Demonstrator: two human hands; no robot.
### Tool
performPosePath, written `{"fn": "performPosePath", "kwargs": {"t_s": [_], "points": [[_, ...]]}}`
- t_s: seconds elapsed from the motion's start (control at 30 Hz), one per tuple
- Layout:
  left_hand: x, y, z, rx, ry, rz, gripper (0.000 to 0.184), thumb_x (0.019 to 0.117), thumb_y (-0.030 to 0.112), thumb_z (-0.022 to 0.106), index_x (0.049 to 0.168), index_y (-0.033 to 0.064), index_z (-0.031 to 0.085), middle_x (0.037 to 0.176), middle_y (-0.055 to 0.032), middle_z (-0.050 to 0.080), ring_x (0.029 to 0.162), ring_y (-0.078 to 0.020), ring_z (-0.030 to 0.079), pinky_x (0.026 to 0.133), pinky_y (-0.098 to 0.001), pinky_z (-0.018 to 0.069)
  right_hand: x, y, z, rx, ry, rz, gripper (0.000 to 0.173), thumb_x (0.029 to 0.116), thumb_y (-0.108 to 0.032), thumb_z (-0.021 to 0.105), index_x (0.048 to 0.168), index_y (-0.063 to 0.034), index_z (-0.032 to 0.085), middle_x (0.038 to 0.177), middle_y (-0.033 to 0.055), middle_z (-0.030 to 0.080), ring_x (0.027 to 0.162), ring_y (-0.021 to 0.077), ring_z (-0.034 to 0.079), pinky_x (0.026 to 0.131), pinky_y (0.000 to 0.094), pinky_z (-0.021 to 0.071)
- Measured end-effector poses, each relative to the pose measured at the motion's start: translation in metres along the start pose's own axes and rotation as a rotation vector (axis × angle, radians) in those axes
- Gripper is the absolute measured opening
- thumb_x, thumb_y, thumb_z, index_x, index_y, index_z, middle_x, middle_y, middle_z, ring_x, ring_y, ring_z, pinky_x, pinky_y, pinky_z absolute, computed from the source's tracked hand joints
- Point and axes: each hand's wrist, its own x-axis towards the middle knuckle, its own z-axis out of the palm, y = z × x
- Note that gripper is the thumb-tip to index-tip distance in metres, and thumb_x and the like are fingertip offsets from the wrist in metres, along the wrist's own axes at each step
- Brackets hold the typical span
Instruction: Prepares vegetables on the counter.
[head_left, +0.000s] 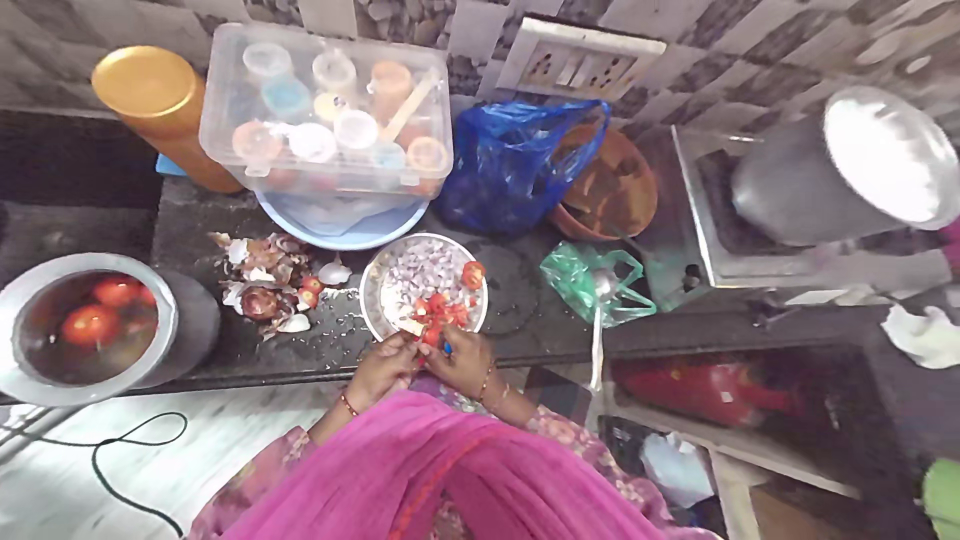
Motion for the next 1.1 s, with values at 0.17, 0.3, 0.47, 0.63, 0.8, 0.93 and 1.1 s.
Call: {"fn": "performPosePath", "kwargs": {"t_s": [0.17,0.3,0.47,0.63,0.8,0.93,1.1], "points": [[0.002,-0.008,0.001,-0.078,0.065,0.036,0.031,0.0948,-0.004,0.042,0.096,0.0144,0.067,0.08,0.0077,0.07,0.067,0.0023,0.063,0.065,-0.015,0.0534,0.001,0.0,0.001,-0.011,-0.123,0.066,0.051,0.101,-0.042,0.049,0.077,-0.0006,0.066,0.063,0.0121,0.06,0.06,0.0288,0.063,0.055,0.0489,0.0485],[0.005,-0.008,0.007,-0.08,0.136,0.087,0.03,0.0945,-0.007,0.042,0.099,0.0111,0.066,0.082,0.0057,0.07,0.072,-0.0005,0.065,0.07,-0.0182,0.055,0.006,0.0,-0.001,0.099,-0.223,0.176,0.05,0.1016,-0.04,0.048,0.08,0.0009,0.067,0.067,0.0122,0.062,0.064,0.0271,0.063,0.06,0.0488,0.0494],[0.007,-0.003,-0.008,0.003,0.135,0.106,0.03,0.0905,-0.007,0.054,0.118,-0.0024,0.064,0.098,-0.0045,0.074,0.084,-0.0091,0.07,0.078,-0.0244,0.0587,0.014,0.01,-0.008,0.302,-0.314,0.311,0.04,0.1019,-0.034,0.05,0.078,-0.0027,0.06,0.068,0.0023,0.053,0.065,0.0114,0.053,0.063,0.0351,0.0456],[0.005,-0.002,-0.017,0.204,0.161,0.082,0.046,0.0779,-0.008,0.067,0.124,-0.003,0.062,0.102,-0.0042,0.073,0.085,-0.0072,0.069,0.076,-0.0224,0.058,0.024,0.012,-0.028,0.115,-0.489,0.408,0.046,0.1056,-0.038,0.036,0.107,-0.0038,0.067,0.091,0.0136,0.065,0.089,0.0269,0.064,0.081,0.0516,0.0498],[0.004,0.004,-0.014,0.397,0.232,0.045,0.04,0.074,-0.011,0.07,0.109,0.0028,0.058,0.091,0.0016,0.069,0.079,-0.0044,0.068,0.071,-0.0215,0.0583,0.03,-0.011,-0.045,-0.193,-0.481,0.439,0.05,0.1078,-0.034,0.03,0.108,-0.0024,0.069,0.108,0.0176,0.07,0.107,0.0333,0.067,0.085,0.0562,0.0498],[0.003,0.007,-0.017,0.399,0.208,0.055,0.041,0.0728,-0.011,0.07,0.11,0.0027,0.06,0.093,0.0016,0.07,0.08,-0.0049,0.068,0.072,-0.0216,0.0588,0.027,-0.004,-0.04,-0.365,-0.253,0.356,0.049,0.1062,-0.043,0.042,0.095,-0.0071,0.074,0.096,0.0142,0.073,0.093,0.033,0.071,0.073,0.0553,0.0529],[0.003,0.009,-0.019,0.397,0.196,0.065,0.038,0.0771,-0.009,0.069,0.113,0.0017,0.062,0.094,0.0011,0.071,0.08,-0.0047,0.068,0.072,-0.0216,0.0585,0.033,0.002,-0.043,-0.439,-0.266,0.34,0.05,0.1027,-0.051,0.051,0.098,-0.0063,0.073,0.099,0.0157,0.073,0.098,0.0353,0.071,0.076,0.0567,0.0537]]}}
